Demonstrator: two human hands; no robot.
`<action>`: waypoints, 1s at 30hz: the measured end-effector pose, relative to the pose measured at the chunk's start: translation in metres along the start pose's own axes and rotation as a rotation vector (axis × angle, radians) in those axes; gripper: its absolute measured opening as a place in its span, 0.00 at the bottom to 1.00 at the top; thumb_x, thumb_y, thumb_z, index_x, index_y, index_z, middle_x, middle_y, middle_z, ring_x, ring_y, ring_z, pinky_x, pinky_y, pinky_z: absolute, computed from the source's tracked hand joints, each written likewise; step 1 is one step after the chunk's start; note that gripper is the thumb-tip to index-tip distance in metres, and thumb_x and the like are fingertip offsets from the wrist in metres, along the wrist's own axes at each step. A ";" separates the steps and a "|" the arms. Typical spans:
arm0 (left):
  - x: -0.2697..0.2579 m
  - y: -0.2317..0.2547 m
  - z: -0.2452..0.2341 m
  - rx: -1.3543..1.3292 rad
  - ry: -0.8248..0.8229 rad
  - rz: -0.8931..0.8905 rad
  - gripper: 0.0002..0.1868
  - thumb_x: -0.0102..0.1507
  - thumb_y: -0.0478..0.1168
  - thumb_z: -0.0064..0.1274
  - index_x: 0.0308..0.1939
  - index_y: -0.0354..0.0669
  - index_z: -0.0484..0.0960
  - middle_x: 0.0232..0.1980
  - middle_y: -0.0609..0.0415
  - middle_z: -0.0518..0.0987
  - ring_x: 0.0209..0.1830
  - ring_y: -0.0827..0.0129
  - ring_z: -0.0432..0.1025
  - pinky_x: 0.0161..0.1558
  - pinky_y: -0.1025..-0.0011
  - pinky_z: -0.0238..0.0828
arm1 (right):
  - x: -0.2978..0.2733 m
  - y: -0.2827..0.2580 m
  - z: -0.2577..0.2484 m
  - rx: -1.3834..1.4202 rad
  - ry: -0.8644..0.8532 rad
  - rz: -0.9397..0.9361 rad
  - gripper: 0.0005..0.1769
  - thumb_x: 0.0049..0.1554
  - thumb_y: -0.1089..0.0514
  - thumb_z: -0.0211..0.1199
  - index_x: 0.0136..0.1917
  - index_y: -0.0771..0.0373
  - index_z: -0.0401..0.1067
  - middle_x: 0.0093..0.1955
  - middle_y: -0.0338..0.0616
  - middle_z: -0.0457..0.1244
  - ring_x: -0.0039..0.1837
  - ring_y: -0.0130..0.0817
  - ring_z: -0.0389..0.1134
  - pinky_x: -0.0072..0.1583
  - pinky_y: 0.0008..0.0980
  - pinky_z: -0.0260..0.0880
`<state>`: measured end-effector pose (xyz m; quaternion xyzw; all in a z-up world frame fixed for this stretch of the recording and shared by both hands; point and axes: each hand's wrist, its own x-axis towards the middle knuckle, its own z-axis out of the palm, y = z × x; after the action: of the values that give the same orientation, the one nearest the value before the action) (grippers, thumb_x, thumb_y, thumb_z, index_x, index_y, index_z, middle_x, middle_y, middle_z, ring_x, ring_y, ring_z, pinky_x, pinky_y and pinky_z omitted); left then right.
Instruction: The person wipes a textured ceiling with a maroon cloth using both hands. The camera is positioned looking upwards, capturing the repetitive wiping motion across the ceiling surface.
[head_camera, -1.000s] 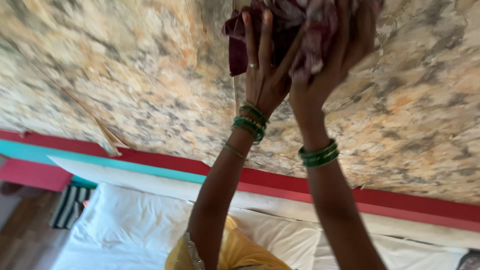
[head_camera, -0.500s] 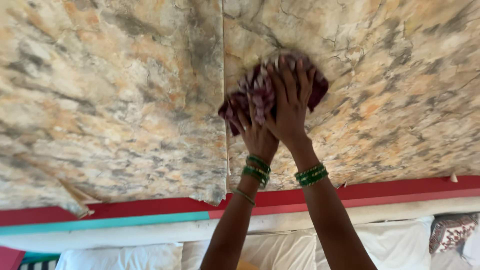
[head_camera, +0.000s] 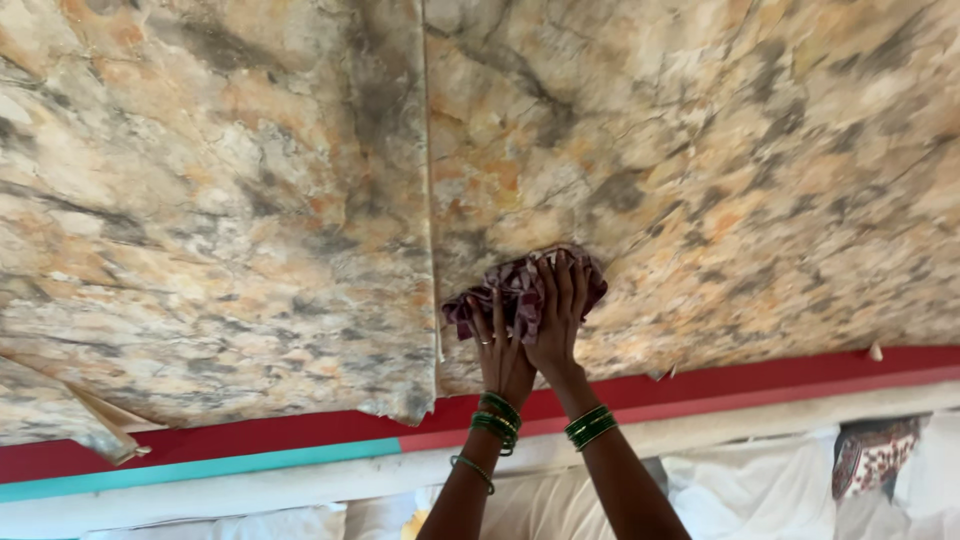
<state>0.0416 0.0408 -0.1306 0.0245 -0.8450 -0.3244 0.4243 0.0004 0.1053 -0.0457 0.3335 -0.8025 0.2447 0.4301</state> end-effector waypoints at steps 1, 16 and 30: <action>0.011 0.004 -0.002 -0.006 0.033 0.018 0.37 0.63 0.37 0.49 0.78 0.49 0.62 0.84 0.37 0.44 0.82 0.25 0.35 0.77 0.33 0.38 | 0.013 -0.003 -0.004 0.028 0.033 -0.015 0.31 0.71 0.42 0.45 0.80 0.61 0.58 0.85 0.55 0.45 0.86 0.61 0.40 0.83 0.60 0.41; 0.196 0.092 -0.070 0.202 0.441 -0.053 0.42 0.69 0.56 0.49 0.79 0.37 0.54 0.83 0.34 0.45 0.83 0.29 0.32 0.80 0.35 0.31 | 0.261 -0.034 -0.067 -0.052 0.080 -0.572 0.36 0.66 0.50 0.63 0.84 0.51 0.57 0.86 0.39 0.45 0.86 0.50 0.37 0.84 0.63 0.33; 0.081 0.025 0.026 0.525 0.139 -0.268 0.41 0.67 0.54 0.49 0.79 0.40 0.58 0.81 0.37 0.55 0.83 0.39 0.42 0.78 0.38 0.33 | 0.129 -0.006 -0.009 0.057 -0.163 -0.564 0.39 0.64 0.46 0.63 0.85 0.50 0.58 0.87 0.38 0.43 0.86 0.53 0.39 0.81 0.64 0.36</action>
<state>-0.0233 0.0487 -0.0704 0.2666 -0.8583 -0.1457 0.4136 -0.0432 0.0654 0.0694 0.5737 -0.7028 0.1104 0.4059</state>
